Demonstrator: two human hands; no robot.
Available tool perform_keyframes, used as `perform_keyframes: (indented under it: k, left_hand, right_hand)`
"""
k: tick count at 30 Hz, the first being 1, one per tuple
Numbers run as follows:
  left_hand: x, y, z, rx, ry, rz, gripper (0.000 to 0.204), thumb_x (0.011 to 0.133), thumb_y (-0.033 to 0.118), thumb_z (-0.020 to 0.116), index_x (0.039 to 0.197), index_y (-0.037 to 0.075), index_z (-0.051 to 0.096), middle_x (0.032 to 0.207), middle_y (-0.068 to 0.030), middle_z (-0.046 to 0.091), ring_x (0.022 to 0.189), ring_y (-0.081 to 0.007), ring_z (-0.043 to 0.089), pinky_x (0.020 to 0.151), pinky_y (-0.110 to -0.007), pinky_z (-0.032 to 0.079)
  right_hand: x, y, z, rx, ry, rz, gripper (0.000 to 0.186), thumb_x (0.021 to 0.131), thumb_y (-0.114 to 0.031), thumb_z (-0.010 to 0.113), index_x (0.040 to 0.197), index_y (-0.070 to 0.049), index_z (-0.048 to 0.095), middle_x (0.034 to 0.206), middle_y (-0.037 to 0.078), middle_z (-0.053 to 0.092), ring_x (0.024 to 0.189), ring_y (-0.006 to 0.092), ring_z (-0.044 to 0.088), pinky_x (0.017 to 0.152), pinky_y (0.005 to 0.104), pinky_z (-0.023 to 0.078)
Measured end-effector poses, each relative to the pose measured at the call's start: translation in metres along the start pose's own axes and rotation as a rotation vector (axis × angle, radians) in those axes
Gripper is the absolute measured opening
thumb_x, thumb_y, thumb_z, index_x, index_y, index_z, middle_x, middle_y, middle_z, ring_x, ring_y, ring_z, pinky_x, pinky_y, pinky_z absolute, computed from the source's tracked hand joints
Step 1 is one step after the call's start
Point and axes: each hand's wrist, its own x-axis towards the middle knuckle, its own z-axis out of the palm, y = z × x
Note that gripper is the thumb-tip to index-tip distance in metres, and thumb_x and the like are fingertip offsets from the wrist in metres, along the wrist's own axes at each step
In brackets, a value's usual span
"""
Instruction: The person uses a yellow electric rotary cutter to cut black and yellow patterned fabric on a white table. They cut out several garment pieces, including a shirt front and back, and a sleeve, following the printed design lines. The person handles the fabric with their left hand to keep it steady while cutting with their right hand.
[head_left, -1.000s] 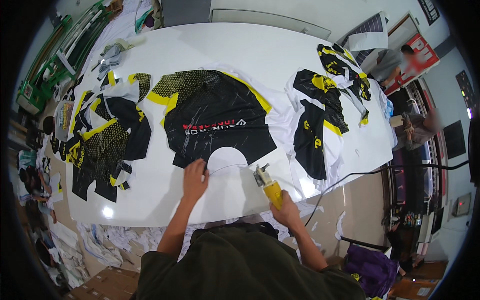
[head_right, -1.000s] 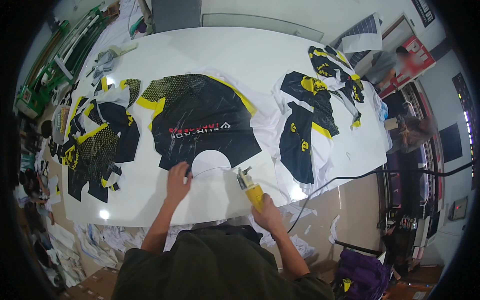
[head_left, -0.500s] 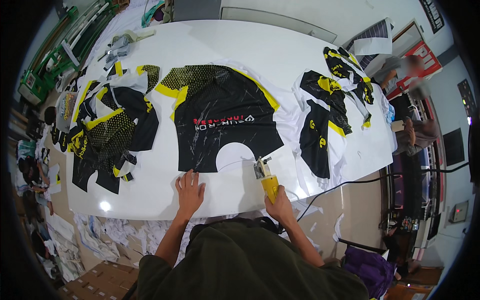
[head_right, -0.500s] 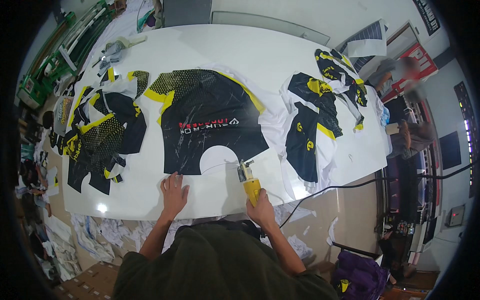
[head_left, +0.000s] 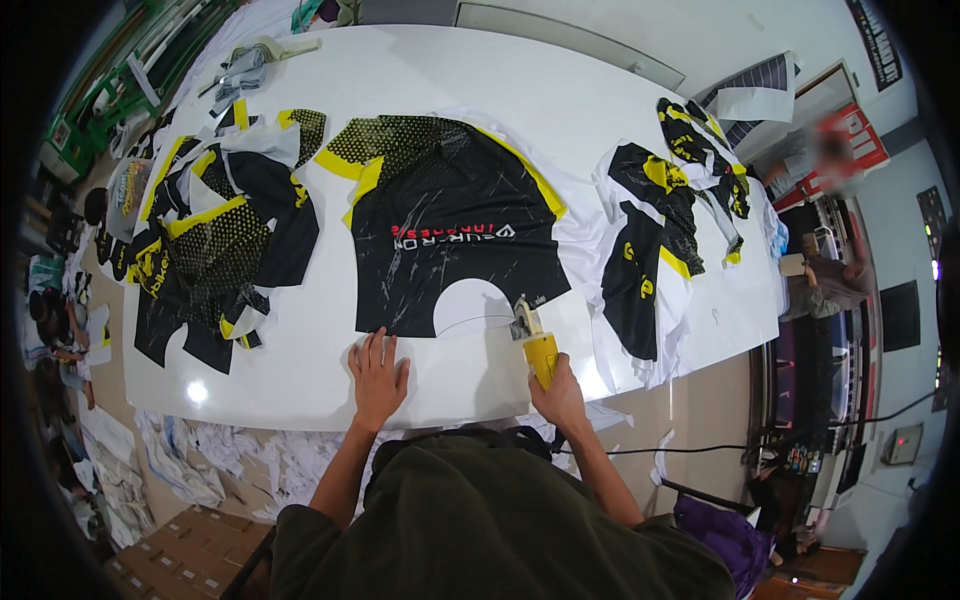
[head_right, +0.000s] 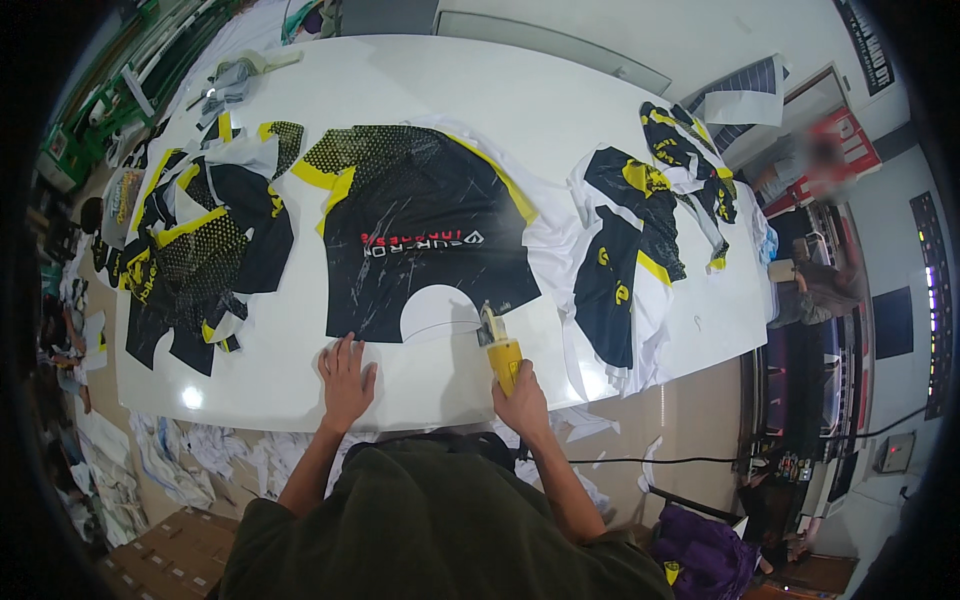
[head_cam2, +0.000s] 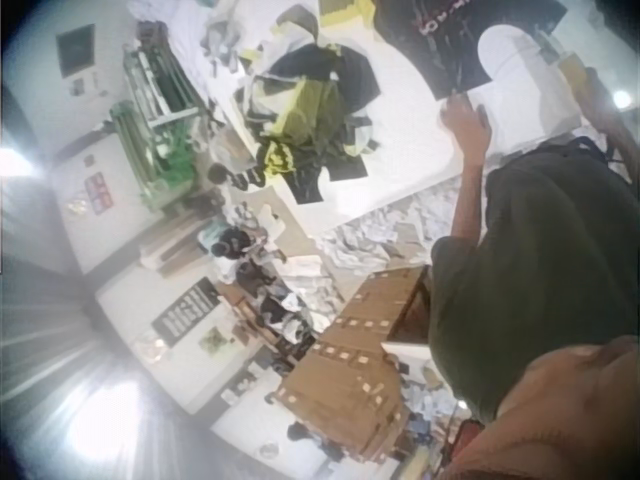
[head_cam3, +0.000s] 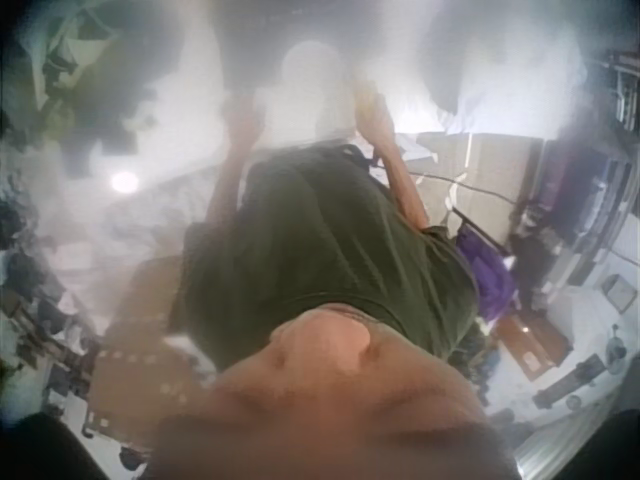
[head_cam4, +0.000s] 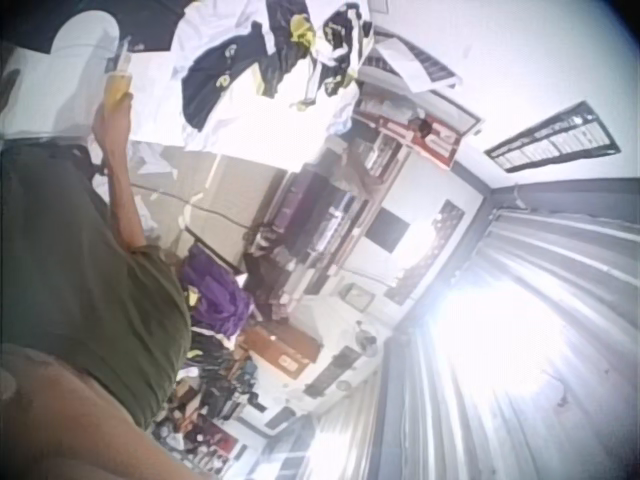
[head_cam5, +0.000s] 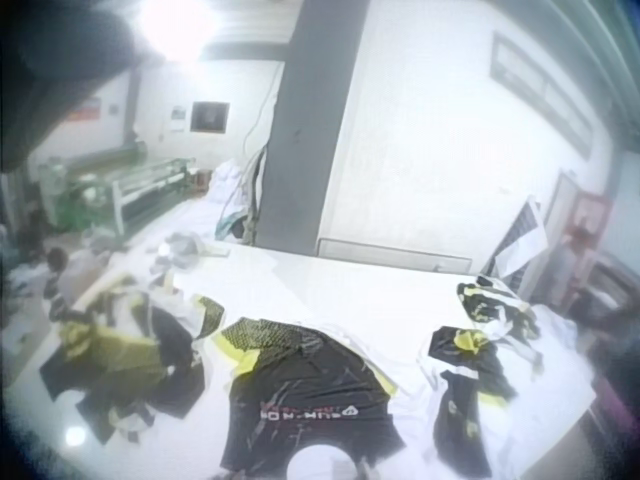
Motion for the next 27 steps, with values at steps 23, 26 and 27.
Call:
perform_keyframes:
  k: [23,26,27]
  left_hand:
    - [0.001,0.003,-0.003,0.025,-0.037,-0.05,0.051,0.096,0.028,0.066,0.139,0.001,0.058,0.154,-0.0173,0.047,0.143,-0.036,0.041,0.12,-0.062,0.024]
    - [0.002,0.004,-0.003,0.034,-0.042,-0.055,0.051,0.096,0.028,0.066,0.139,0.002,0.058,0.154,-0.0168,0.047,0.143,-0.0358,0.041,0.12,-0.062,0.024]
    - [0.002,0.004,-0.003,0.038,-0.041,-0.057,0.051,0.096,0.028,0.066,0.139,0.002,0.058,0.154,-0.0167,0.047,0.143,-0.0358,0.041,0.12,-0.062,0.024]
  right_hand:
    - [0.058,0.004,-0.018,-0.064,-0.09,-0.17,0.052,0.093,-0.027,0.071,0.12,0.006,0.042,0.097,0.042,0.066,0.088,0.0586,0.067,0.078,0.0592,0.056]
    - [0.067,0.005,-0.023,-0.069,-0.12,-0.199,0.053,0.093,-0.027,0.071,0.121,0.006,0.041,0.098,0.042,0.066,0.089,0.0583,0.067,0.078,0.0595,0.056]
    - [0.07,0.004,-0.024,-0.075,-0.126,-0.208,0.053,0.093,-0.027,0.071,0.121,0.006,0.041,0.098,0.042,0.066,0.089,0.0582,0.067,0.078,0.0596,0.056]
